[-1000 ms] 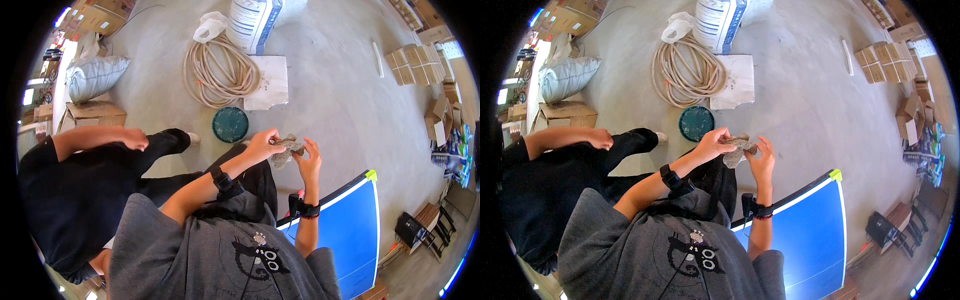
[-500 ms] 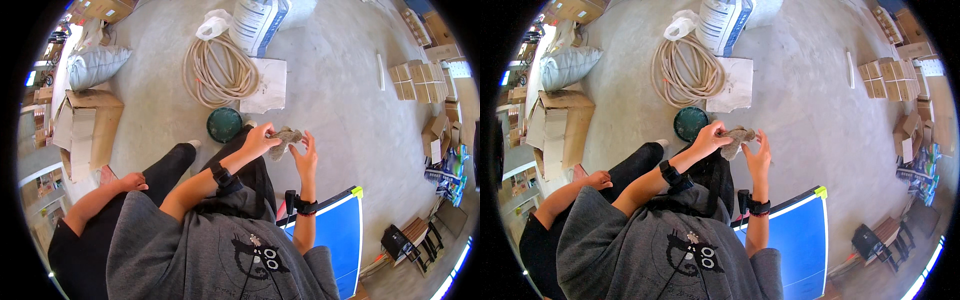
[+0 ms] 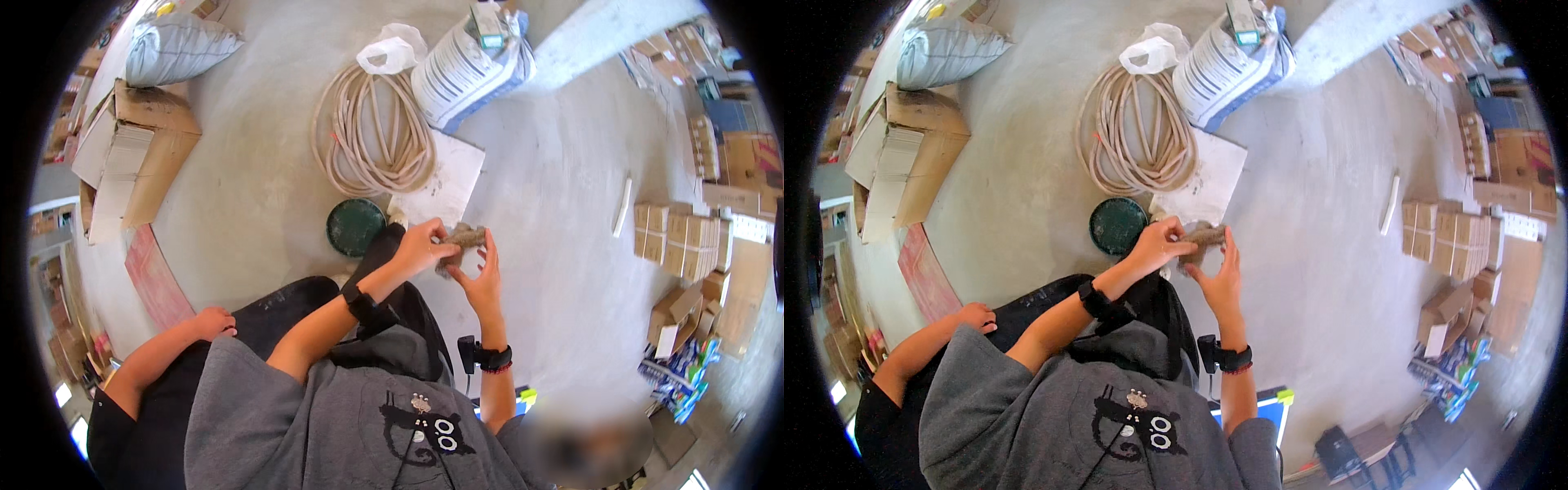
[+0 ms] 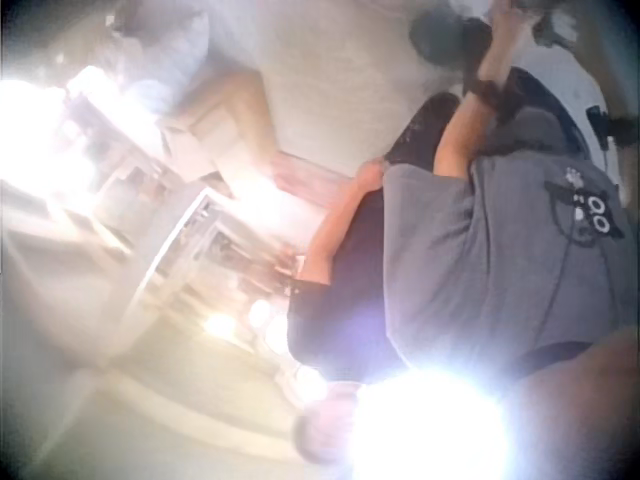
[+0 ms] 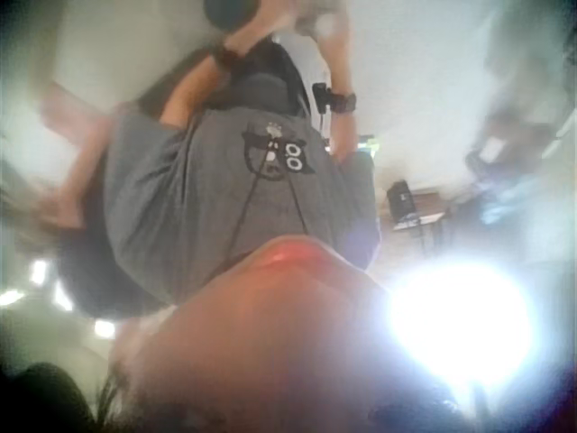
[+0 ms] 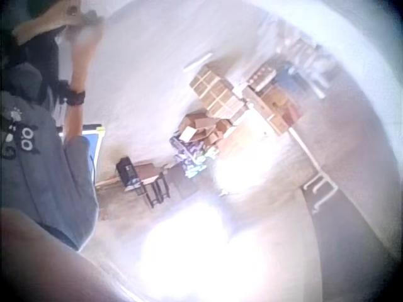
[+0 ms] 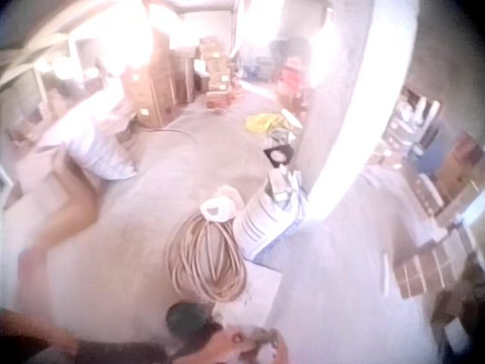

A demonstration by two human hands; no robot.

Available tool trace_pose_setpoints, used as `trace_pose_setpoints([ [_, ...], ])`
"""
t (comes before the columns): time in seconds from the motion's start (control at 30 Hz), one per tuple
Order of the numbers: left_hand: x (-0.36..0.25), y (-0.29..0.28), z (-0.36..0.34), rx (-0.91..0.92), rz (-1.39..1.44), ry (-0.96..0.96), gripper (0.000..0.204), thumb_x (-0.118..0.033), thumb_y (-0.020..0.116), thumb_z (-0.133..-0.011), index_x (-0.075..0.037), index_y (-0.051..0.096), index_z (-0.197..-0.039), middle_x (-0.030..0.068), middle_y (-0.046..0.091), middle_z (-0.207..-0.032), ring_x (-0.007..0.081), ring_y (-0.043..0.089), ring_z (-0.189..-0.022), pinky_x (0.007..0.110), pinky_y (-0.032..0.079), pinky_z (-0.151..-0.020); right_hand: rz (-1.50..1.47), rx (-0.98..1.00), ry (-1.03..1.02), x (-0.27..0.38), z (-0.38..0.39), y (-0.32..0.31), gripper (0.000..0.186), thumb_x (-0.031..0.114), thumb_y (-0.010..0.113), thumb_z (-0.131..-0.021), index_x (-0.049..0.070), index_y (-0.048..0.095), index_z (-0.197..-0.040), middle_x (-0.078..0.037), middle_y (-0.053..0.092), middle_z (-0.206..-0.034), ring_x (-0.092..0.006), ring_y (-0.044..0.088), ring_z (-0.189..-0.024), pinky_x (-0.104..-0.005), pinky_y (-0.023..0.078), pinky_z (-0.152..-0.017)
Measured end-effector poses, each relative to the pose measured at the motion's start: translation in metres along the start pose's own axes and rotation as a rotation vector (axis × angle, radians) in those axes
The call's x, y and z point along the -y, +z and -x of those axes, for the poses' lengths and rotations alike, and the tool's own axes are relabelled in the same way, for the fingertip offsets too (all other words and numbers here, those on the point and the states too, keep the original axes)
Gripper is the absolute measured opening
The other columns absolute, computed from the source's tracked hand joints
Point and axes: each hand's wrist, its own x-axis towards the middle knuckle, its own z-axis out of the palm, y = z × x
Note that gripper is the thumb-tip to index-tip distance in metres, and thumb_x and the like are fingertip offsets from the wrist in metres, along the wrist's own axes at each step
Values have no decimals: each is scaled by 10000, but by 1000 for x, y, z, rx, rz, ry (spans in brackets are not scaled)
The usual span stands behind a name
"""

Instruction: The person wipes a long, curved wooden strip with a cloth, handling it section by section and occasionally dipping the cloth into a bucket of water.

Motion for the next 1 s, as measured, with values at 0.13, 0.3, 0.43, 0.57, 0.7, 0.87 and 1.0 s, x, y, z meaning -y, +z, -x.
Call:
trace_pose_setpoints([
  [0.13, -3, -6, -39, 157, 389, -112, 228, -108, 685, -707, -29, 474, -737, 14, 534, -659, 70, 504, -624, 202, 398, -550, 1, 74, -116, 2, -55, 0, 773, 155, 734, -609, 52, 331, -1260, -169, 418, -1208, -299, 455, -1062, -382, 381, -884],
  [0.3, 5, -2, -64, 86, 335, -164, 229, -104, 680, -713, -22, 468, -744, 34, 547, -679, 86, 542, -659, 209, 418, -562, -94, 185, -45, -7, -95, -2, 715, 163, 722, -624, 45, 361, -1229, -156, 488, -1128, -273, 479, -1045, -358, 378, -883],
  [0.43, -8, 8, -85, -134, 204, -217, 230, -130, 678, -694, -15, 485, -745, 34, 546, -670, 74, 516, -623, 234, 407, -542, -202, 327, 47, -24, -128, -3, 774, 200, 728, -622, 52, 324, -1266, -133, 472, -1165, -240, 464, -1067, -339, 363, -898],
  [0.57, 7, 11, -117, -276, 252, -260, 213, -99, 661, -684, -14, 489, -778, 25, 536, -673, 84, 492, -619, 237, 391, -546, -124, 489, 28, -21, -183, -19, 764, 246, 695, -692, 98, 276, -1313, -99, 444, -1209, -221, 405, -1130, -410, 314, -941],
  [0.7, 58, -12, -150, -381, 251, -257, 180, -78, 628, -702, -33, 502, -822, 5, 525, -718, 72, 479, -643, 216, 386, -566, -50, 560, -82, -49, -253, -27, 650, 249, 674, -722, 45, 358, -1253, -122, 507, -1113, -200, 490, -1011, -322, 375, -881],
  [0.87, 160, -52, -178, -570, 296, -409, 105, -121, 556, -740, -60, 512, -812, -22, 498, -719, 66, 457, -674, 204, 366, -606, 180, 579, -132, -180, -362, -4, 488, 166, 667, -695, 39, 466, -1121, -113, 553, -989, -213, 536, -895, -311, 422, -793],
  [1.0, 266, -71, -188, -772, 218, -478, 147, -159, 557, -698, -48, 522, -789, 2, 507, -709, 85, 459, -668, 220, 372, -609, 384, 574, -346, -316, -451, 51, 370, 108, 640, -665, 50, 520, -1011, -111, 559, -921, -236, 550, -802, -324, 441, -730],
])
